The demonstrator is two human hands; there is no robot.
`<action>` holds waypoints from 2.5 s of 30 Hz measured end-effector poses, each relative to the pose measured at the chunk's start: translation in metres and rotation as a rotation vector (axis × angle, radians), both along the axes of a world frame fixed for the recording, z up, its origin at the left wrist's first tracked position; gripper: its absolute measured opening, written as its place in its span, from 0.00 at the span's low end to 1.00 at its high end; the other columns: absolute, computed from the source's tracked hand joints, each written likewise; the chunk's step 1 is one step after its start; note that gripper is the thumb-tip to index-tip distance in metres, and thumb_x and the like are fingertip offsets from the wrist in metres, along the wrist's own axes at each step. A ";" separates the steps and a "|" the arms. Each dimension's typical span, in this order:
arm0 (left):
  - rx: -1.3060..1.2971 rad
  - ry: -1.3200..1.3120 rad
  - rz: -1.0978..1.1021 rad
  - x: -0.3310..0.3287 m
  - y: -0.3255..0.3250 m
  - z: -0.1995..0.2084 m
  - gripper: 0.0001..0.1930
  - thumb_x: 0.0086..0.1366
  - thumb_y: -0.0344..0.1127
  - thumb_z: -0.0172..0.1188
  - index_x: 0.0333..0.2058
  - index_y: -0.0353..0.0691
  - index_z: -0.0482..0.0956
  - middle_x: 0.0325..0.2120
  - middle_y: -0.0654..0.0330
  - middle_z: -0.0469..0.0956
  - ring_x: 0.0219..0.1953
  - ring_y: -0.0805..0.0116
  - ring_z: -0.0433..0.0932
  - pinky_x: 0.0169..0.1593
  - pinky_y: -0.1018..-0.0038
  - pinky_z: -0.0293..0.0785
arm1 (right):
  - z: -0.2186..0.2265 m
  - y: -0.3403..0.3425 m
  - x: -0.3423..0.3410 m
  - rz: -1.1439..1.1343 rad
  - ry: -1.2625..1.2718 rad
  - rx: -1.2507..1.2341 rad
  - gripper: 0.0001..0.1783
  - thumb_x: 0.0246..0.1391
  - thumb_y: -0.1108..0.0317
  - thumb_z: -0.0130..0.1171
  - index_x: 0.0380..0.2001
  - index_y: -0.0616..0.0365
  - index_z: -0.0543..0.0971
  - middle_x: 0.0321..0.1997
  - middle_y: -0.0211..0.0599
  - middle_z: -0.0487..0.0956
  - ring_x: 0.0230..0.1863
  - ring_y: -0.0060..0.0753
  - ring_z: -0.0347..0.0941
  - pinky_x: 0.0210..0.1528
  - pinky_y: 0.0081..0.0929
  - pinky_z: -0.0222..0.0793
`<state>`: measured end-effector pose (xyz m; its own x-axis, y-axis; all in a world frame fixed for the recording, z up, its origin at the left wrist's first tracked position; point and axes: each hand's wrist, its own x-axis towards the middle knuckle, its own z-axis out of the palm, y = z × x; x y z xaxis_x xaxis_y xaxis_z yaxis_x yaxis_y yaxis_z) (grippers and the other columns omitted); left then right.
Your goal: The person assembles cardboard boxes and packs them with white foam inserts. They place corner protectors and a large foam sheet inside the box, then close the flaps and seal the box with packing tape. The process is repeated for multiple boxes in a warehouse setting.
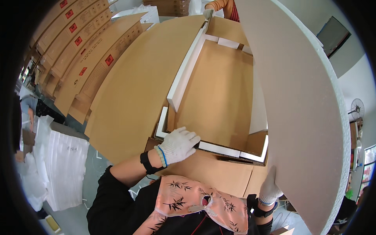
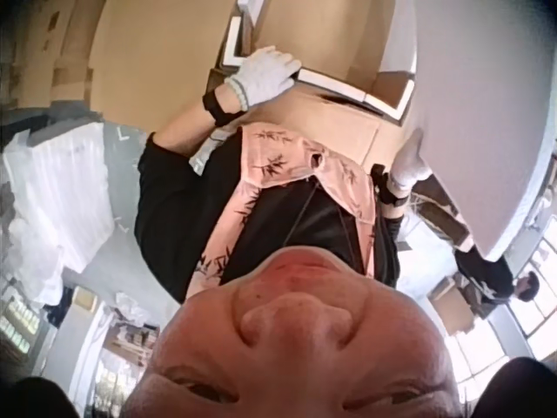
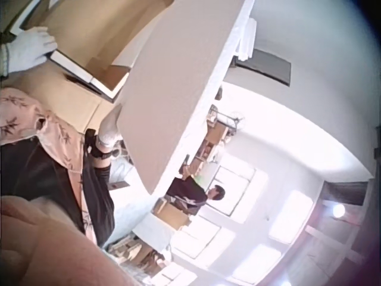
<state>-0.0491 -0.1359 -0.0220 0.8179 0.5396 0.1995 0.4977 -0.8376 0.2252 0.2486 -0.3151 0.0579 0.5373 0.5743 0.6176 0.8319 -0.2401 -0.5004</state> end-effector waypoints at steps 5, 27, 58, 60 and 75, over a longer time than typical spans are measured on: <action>-0.011 0.070 0.053 0.004 -0.009 0.006 0.18 0.60 0.42 0.62 0.46 0.40 0.76 0.38 0.57 0.78 0.44 0.59 0.79 0.59 0.61 0.69 | -0.014 0.011 0.011 0.022 0.035 -0.088 0.13 0.57 0.73 0.63 0.44 0.68 0.81 0.43 0.45 0.84 0.42 0.40 0.79 0.50 0.36 0.74; 0.033 0.072 0.108 0.019 -0.018 0.004 0.10 0.62 0.39 0.57 0.39 0.42 0.76 0.36 0.58 0.77 0.43 0.61 0.77 0.53 0.65 0.70 | -0.052 0.190 -0.010 0.789 -0.697 -1.497 0.45 0.48 0.68 0.62 0.70 0.58 0.59 0.47 0.49 0.79 0.47 0.53 0.80 0.45 0.43 0.77; -0.536 -0.234 1.558 -0.234 -0.342 -0.084 0.21 0.66 0.44 0.55 0.48 0.33 0.83 0.45 0.46 0.84 0.49 0.50 0.82 0.54 0.63 0.75 | -0.149 0.215 0.080 1.227 -0.830 -1.769 0.23 0.58 0.56 0.55 0.52 0.56 0.82 0.54 0.48 0.82 0.53 0.52 0.78 0.57 0.47 0.71; -0.503 -0.090 1.441 -0.249 -0.332 -0.121 0.22 0.65 0.45 0.55 0.48 0.34 0.82 0.45 0.45 0.83 0.49 0.46 0.81 0.54 0.60 0.74 | -0.140 0.228 0.093 1.468 -0.668 -1.434 0.27 0.58 0.53 0.56 0.57 0.53 0.79 0.58 0.49 0.80 0.58 0.54 0.76 0.62 0.48 0.69; -0.518 0.170 1.163 -0.202 -0.253 -0.107 0.22 0.65 0.47 0.54 0.47 0.34 0.81 0.44 0.43 0.82 0.48 0.43 0.80 0.53 0.58 0.73 | -0.070 -0.090 0.197 0.285 0.065 -0.284 0.22 0.49 0.64 0.65 0.48 0.56 0.80 0.50 0.44 0.81 0.51 0.51 0.77 0.50 0.42 0.75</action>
